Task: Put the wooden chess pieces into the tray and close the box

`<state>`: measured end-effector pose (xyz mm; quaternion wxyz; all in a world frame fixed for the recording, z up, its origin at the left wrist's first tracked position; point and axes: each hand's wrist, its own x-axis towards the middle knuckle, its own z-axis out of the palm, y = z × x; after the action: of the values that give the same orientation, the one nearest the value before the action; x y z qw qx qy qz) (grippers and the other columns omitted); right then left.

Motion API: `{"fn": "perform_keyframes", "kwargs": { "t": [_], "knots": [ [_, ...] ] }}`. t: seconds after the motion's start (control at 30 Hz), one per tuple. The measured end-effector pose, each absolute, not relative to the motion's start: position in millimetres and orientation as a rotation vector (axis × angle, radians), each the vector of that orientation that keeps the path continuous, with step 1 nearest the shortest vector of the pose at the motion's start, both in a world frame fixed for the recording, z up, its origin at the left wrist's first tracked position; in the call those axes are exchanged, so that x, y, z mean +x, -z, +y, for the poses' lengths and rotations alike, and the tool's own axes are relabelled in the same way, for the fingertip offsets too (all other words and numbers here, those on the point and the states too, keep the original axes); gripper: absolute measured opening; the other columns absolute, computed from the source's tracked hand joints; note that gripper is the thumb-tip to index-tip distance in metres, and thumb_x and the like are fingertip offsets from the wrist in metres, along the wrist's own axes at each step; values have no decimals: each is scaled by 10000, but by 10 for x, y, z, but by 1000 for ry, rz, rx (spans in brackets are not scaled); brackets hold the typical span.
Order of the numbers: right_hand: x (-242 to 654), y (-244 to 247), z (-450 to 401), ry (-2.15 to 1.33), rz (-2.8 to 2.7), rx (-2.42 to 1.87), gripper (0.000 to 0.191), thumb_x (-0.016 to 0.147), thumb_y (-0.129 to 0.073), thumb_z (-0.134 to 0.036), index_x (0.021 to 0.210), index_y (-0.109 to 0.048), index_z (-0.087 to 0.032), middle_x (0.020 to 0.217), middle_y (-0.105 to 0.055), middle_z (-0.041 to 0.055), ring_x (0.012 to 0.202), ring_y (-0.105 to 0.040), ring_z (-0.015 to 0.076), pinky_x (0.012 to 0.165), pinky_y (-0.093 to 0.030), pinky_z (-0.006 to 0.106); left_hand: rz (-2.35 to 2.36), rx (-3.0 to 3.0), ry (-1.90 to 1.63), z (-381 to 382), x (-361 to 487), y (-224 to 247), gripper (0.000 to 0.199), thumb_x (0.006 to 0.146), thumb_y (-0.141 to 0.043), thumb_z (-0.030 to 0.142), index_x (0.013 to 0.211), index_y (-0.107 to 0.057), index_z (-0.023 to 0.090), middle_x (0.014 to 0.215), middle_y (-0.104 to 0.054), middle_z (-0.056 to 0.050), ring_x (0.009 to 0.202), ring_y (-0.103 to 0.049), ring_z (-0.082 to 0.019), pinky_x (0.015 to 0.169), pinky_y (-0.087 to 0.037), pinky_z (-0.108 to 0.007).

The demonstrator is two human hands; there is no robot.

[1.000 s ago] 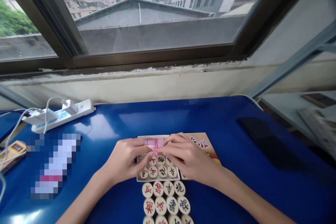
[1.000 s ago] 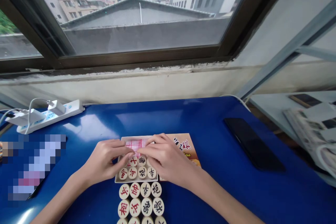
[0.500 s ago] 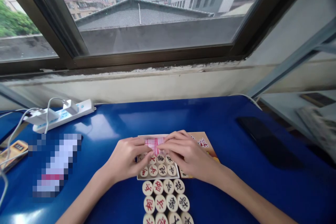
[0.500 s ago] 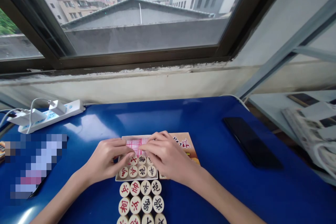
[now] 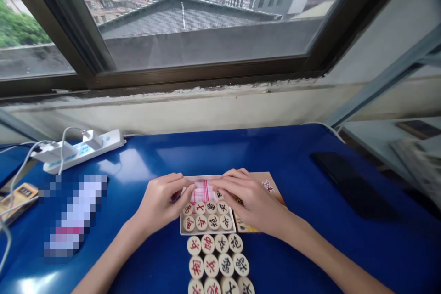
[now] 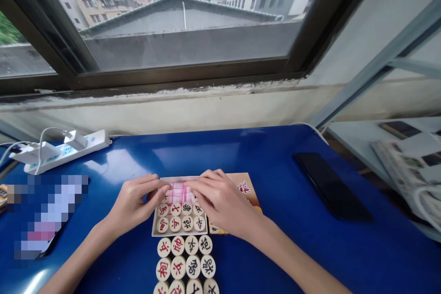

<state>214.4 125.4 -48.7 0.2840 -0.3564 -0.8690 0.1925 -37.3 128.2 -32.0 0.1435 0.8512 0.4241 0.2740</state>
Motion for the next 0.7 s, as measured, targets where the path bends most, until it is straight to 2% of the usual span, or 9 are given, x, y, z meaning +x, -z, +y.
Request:
{"fn": "perform_keyframes", "kwargs": {
  "t": [0.23,0.37,0.53,0.63,0.7],
  "knots": [
    [2141,421,1273,-498,-2312,-972,371,1052,-392,-196,1369,-576,-249,1081,-738,35,953,-627,182,832,-448,385,1264,2405,-861,1311,-401,329,349,1051,-442,319,872,-708,181,644,-564,1,591,-499,-115,547,-363,-251],
    [2166,321,1182,-388,-2228,-984,286,1043,-439,-206,1257,-624,-238,1067,-734,41,972,-643,194,841,-471,387,1287,2367,-980,1283,-403,207,251,1032,-492,279,957,-712,186,710,-626,3,566,-474,-101,553,-377,-251],
    [2227,298,647,-251,-2001,-1030,217,979,-523,-109,1116,-625,-243,1040,-718,28,1014,-650,179,909,-504,356,1397,2242,-1246,818,-365,95,176,1001,-523,194,896,-662,213,660,-563,30,553,-482,-98,531,-405,-237],
    [2282,456,221,-145,-1887,-1128,221,948,-528,-92,1070,-647,-233,960,-712,33,946,-665,174,839,-533,324,1444,2280,-1350,326,-338,261,164,956,-572,113,1025,-670,225,738,-626,13,614,-567,-106,562,-468,-232],
    [2301,612,-33,-42,-1956,-1148,209,893,-596,-83,1035,-673,-215,922,-714,38,891,-675,172,774,-546,299,1537,2344,-1439,14,-314,455,179,937,-587,59,1010,-689,187,823,-685,-30,708,-639,-131,631,-513,-252]
  ]
}}
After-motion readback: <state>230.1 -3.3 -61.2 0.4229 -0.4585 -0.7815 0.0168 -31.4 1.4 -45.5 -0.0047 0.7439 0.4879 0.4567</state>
